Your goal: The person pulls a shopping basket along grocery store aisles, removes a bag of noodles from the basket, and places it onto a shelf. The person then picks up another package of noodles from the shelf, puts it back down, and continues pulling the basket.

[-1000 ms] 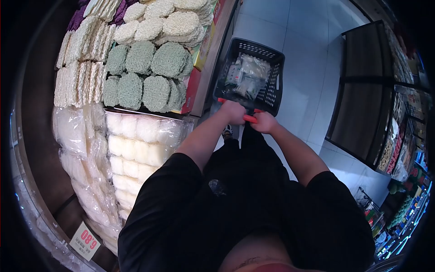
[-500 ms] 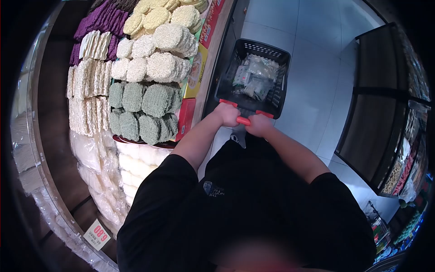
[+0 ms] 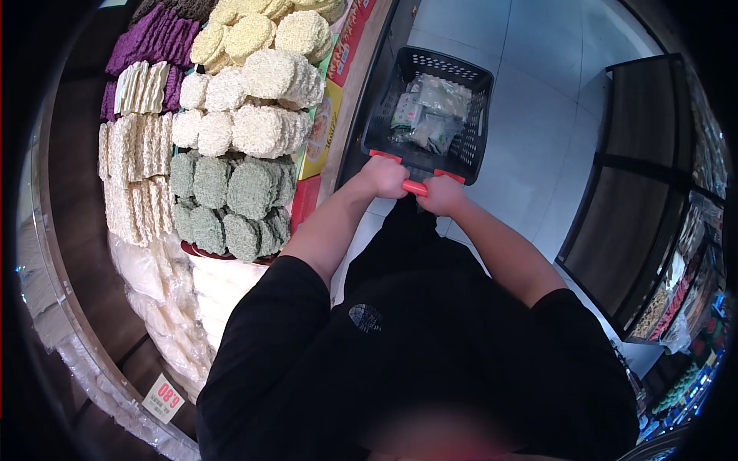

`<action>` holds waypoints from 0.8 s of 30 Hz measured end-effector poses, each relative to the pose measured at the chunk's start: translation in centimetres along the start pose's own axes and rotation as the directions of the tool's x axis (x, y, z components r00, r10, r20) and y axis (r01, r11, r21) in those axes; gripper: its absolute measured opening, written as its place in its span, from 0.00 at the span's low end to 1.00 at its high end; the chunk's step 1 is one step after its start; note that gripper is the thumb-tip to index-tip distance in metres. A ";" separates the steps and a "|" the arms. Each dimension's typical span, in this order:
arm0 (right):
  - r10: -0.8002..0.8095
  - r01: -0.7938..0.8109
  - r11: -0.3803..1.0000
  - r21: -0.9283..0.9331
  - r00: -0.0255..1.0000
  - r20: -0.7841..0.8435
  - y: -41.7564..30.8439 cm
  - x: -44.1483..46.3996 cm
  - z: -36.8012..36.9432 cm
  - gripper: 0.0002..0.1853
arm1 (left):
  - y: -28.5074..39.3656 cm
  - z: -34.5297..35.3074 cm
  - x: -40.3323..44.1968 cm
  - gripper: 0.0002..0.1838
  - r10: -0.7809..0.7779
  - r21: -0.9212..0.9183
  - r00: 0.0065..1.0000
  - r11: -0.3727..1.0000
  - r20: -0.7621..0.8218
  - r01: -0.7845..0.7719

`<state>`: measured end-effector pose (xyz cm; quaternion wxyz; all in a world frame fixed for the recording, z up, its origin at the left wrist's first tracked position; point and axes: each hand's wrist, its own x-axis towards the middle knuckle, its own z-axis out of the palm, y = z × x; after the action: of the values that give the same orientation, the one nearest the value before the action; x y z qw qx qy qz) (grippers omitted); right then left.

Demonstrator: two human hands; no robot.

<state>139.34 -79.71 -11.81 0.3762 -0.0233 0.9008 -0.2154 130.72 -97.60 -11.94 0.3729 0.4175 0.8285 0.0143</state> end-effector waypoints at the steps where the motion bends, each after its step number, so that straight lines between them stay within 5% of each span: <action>1: 0.006 -0.006 1.000 0.000 1.000 -0.001 0.2 0.4 -0.3 0.20 | -0.1 -0.3 0.2 0.16 0.007 -0.009 1.000 1.000 -0.012 -0.007; 24: -0.106 0.106 0.992 -0.067 0.994 0.017 5.1 4.4 -4.5 0.16 | -1.8 -3.1 5.0 0.17 0.089 -0.120 0.996 0.989 0.006 -0.088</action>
<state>133.73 -74.33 -13.98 0.3692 -0.0852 0.9026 -0.2043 125.63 -94.40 -13.30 0.4008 0.4309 0.8047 0.0782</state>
